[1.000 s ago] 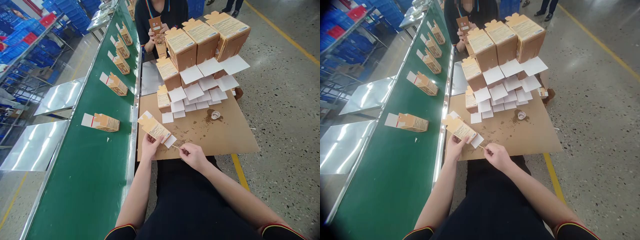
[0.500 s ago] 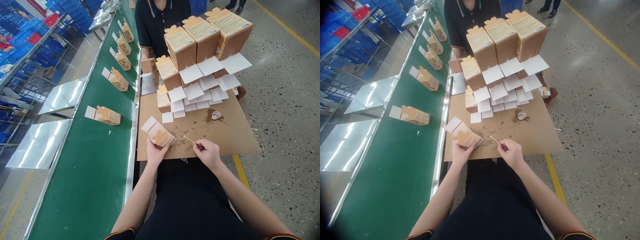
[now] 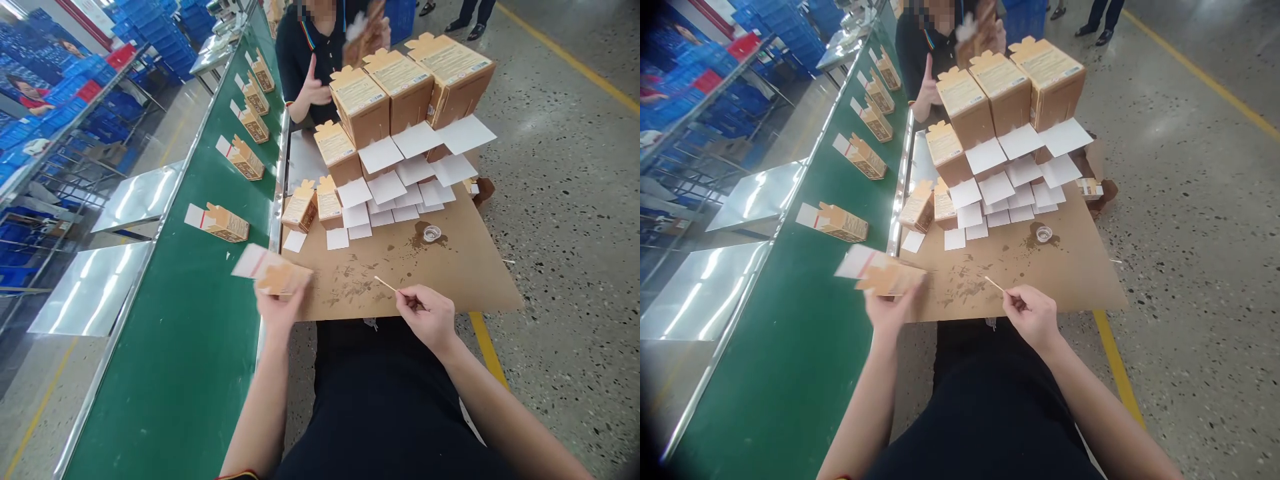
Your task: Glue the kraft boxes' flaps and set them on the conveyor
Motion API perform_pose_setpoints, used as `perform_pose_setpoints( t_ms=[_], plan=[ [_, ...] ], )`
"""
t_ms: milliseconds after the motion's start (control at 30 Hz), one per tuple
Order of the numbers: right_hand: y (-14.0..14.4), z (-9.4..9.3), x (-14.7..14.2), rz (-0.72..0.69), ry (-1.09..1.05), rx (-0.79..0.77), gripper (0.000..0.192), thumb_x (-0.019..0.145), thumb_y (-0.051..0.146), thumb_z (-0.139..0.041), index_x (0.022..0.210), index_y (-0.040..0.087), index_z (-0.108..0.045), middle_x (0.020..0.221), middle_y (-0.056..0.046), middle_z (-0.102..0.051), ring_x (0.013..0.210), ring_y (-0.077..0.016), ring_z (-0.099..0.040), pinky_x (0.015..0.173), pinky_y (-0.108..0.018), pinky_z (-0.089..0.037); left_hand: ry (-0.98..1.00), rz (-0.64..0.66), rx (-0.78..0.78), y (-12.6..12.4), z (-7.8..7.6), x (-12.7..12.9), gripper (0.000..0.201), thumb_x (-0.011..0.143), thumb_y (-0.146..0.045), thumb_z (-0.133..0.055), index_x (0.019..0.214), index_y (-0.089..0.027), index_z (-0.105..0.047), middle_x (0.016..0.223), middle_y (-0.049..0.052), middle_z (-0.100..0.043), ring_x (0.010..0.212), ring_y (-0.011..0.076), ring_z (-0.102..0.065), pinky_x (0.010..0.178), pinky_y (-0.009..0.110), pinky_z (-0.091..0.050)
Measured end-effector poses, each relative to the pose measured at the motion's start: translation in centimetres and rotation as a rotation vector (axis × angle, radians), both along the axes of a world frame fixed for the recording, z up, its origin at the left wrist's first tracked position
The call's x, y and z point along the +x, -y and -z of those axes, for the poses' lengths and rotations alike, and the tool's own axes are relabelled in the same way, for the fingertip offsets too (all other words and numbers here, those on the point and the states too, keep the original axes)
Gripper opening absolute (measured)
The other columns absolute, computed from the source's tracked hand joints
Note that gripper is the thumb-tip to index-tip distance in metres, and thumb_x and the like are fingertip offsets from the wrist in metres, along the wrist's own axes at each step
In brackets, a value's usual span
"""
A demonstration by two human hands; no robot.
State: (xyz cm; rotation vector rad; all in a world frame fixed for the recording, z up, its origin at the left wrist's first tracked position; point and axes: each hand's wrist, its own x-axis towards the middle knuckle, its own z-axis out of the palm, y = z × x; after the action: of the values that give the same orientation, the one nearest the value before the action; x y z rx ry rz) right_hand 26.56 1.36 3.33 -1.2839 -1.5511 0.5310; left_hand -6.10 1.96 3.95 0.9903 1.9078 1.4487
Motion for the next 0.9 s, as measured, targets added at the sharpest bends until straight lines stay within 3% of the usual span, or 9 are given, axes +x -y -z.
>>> perform_pose_setpoints(
  t_ms=[100,267,367,467,533,633,733,833,900],
  plan=[
    [-0.3,-0.2,0.2,0.027,-0.007,-0.009,0.028,0.103,0.032,-0.069,0.076,0.027,-0.072,0.066,-0.002,-0.073,0.053,-0.0164,-0.064,0.054,-0.03,-0.06,-0.187,-0.273,0.078,0.4,-1.4,-7.1,0.097,0.058,-0.045,-0.106,0.134,-0.023,-0.05,0.146,0.02,-0.068,0.14,0.04,-0.069,0.123,0.063,-0.054],
    [-1.9,-0.7,-0.1,-0.059,-0.021,0.016,0.026,0.102,0.032,-0.07,0.077,0.026,-0.073,0.064,-0.001,-0.072,0.052,-0.0165,-0.064,0.053,-0.031,-0.06,-0.202,-0.386,-0.117,1.5,-1.5,-15.2,0.093,0.052,-0.038,-0.104,0.124,-0.024,-0.047,0.139,0.017,-0.069,0.136,0.0391,-0.071,0.126,0.062,-0.051],
    [-2.6,-0.9,0.3,-0.064,-0.015,0.031,0.027,0.103,0.034,-0.069,0.077,0.027,-0.073,0.065,-0.001,-0.072,0.053,-0.0169,-0.065,0.054,-0.032,-0.06,-0.183,-0.412,-0.212,3.0,-0.3,-15.3,0.094,0.054,-0.035,-0.104,0.13,-0.023,-0.049,0.138,0.016,-0.066,0.142,0.0397,-0.065,0.131,0.063,-0.045],
    [-2.8,-1.0,1.4,-0.02,0.001,0.004,0.028,0.105,0.038,-0.07,0.078,0.029,-0.075,0.066,-0.001,-0.072,0.053,-0.0182,-0.065,0.053,-0.034,-0.06,-0.324,-0.529,-0.049,4.9,1.1,-12.7,0.089,0.068,-0.037,-0.099,0.14,-0.026,-0.047,0.141,0.014,-0.059,0.145,0.0363,-0.061,0.128,0.061,-0.047],
    [-2.6,-0.9,2.2,0.005,0.005,0.004,0.027,0.104,0.038,-0.071,0.08,0.029,-0.076,0.066,-0.001,-0.071,0.052,-0.0185,-0.065,0.052,-0.034,-0.059,-0.416,-0.528,0.106,4.8,1.6,-10.6,0.071,0.078,-0.039,-0.09,0.135,-0.026,-0.051,0.133,0.011,-0.059,0.131,0.0325,-0.066,0.119,0.059,-0.055],
    [-2.3,-0.7,2.6,0.028,0.003,0.033,0.025,0.103,0.034,-0.072,0.08,0.028,-0.074,0.065,0.0,-0.071,0.051,-0.0175,-0.064,0.05,-0.033,-0.058,-0.401,-0.269,0.238,0.2,0.8,-7.8,0.044,0.086,-0.04,-0.08,0.122,-0.024,-0.06,0.119,0.008,-0.062,0.113,0.0276,-0.071,0.112,0.053,-0.06],
    [-2.1,-0.7,2.4,0.018,0.006,0.046,0.022,0.102,0.031,-0.073,0.08,0.026,-0.074,0.068,0.0,-0.074,0.052,-0.0165,-0.065,0.051,-0.031,-0.058,-0.302,-0.054,0.261,-9.2,-1.8,-5.8,0.037,0.093,-0.04,-0.074,0.124,-0.022,-0.067,0.125,0.011,-0.069,0.124,0.0289,-0.071,0.119,0.049,-0.055],
    [-2.0,-1.0,2.3,0.015,0.022,0.053,0.02,0.101,0.028,-0.073,0.081,0.027,-0.075,0.069,0.0,-0.074,0.053,-0.0164,-0.065,0.053,-0.031,-0.059,-0.182,0.105,0.018,-18.5,-4.2,-4.2,0.04,0.088,-0.037,-0.079,0.123,-0.019,-0.073,0.13,0.015,-0.074,0.134,0.033,-0.07,0.122,0.048,-0.052],
    [-1.9,-1.4,2.4,0.027,0.024,0.062,0.019,0.1,0.028,-0.074,0.081,0.027,-0.075,0.067,0.001,-0.073,0.052,-0.0167,-0.065,0.053,-0.032,-0.058,-0.099,0.217,-0.173,-22.3,-4.8,-3.3,0.038,0.082,-0.035,-0.084,0.116,-0.018,-0.078,0.124,0.016,-0.08,0.132,0.0378,-0.072,0.119,0.05,-0.053]
  ],
)
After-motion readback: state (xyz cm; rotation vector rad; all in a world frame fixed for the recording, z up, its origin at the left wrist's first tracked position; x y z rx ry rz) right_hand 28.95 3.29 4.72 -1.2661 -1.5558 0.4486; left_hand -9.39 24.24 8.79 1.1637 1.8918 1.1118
